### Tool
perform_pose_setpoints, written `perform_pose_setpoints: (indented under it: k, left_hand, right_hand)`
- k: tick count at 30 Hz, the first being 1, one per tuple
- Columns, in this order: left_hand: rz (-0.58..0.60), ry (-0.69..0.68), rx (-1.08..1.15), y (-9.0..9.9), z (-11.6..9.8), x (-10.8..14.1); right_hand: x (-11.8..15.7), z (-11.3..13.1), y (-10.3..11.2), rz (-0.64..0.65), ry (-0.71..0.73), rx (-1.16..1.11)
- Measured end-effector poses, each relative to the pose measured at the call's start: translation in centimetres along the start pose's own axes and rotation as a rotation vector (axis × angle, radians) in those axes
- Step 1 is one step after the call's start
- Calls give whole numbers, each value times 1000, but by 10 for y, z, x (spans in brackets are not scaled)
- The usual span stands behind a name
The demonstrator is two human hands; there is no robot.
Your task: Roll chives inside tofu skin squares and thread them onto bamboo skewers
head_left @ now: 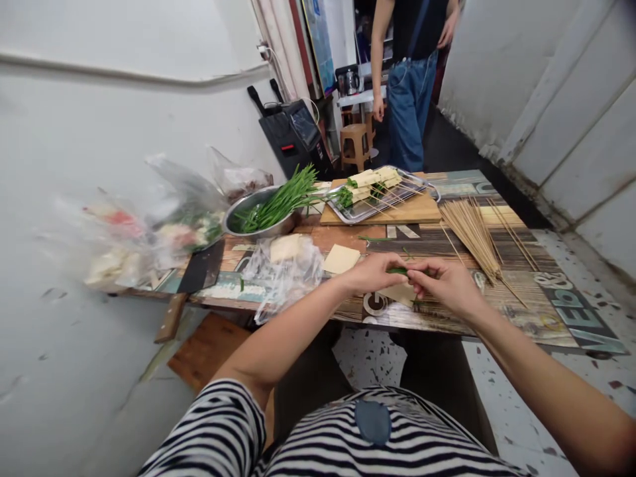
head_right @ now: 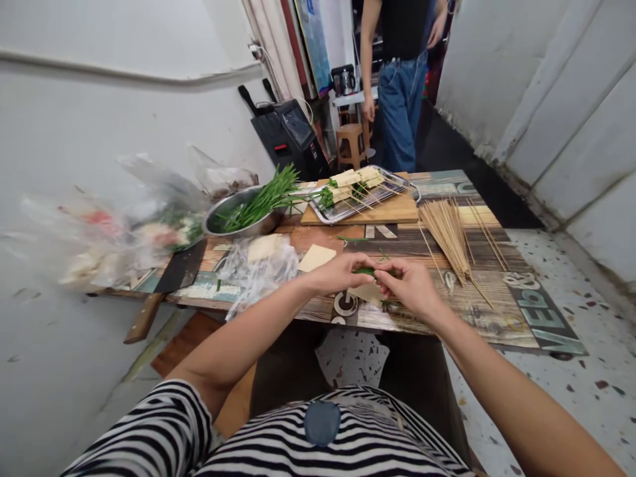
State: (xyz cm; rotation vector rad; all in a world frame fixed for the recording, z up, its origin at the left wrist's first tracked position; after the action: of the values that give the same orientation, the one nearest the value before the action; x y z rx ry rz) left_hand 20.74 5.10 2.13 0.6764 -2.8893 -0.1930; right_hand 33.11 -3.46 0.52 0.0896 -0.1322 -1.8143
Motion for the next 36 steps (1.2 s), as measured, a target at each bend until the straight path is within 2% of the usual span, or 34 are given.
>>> perform_pose_setpoints:
  k: [6,9,11,15,18,21,25,30,36]
  left_hand:
    - [-322,-244,-312,-8,8,14]
    - [-392,-328,-403,-9,11,19]
    - [-342,-360,-417,-6,15,20]
    - [-151,-411,-430,2,22,21]
    - [-89,-359,-424,8,27,20]
    - [-31,-312,-389,11,31,13]
    - [103,-396,-399,9,30,5]
    - [239,-451,-522,10,26,10]
    - [368,-574,-764,8,20,17]
  right_hand:
    - [-7,-15,8,140,-22,-6]
    - [-9,-11,10,173,98,138]
    - [-2,-6,8,123,276,317]
    - [27,-3,-8,-10,667,689]
    - [42,-10,-21,-72,830,907]
    - [45,-14,-25,-82,876,1051]
    - [45,-14,-22,-29,885,1154]
    - [47,-15,-24,100,847,1257]
    - [49,-10,-38,232,736,1455]
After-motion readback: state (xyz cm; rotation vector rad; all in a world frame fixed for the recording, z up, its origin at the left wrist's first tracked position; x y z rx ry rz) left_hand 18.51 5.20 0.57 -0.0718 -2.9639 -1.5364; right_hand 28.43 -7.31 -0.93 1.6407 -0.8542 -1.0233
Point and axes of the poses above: each hand's wrist, its own x-axis away from the middle knuckle, its own y-axis out of the back of the hand, z = x × y, the point moved 4 cm from there along -x, towards the middle knuckle
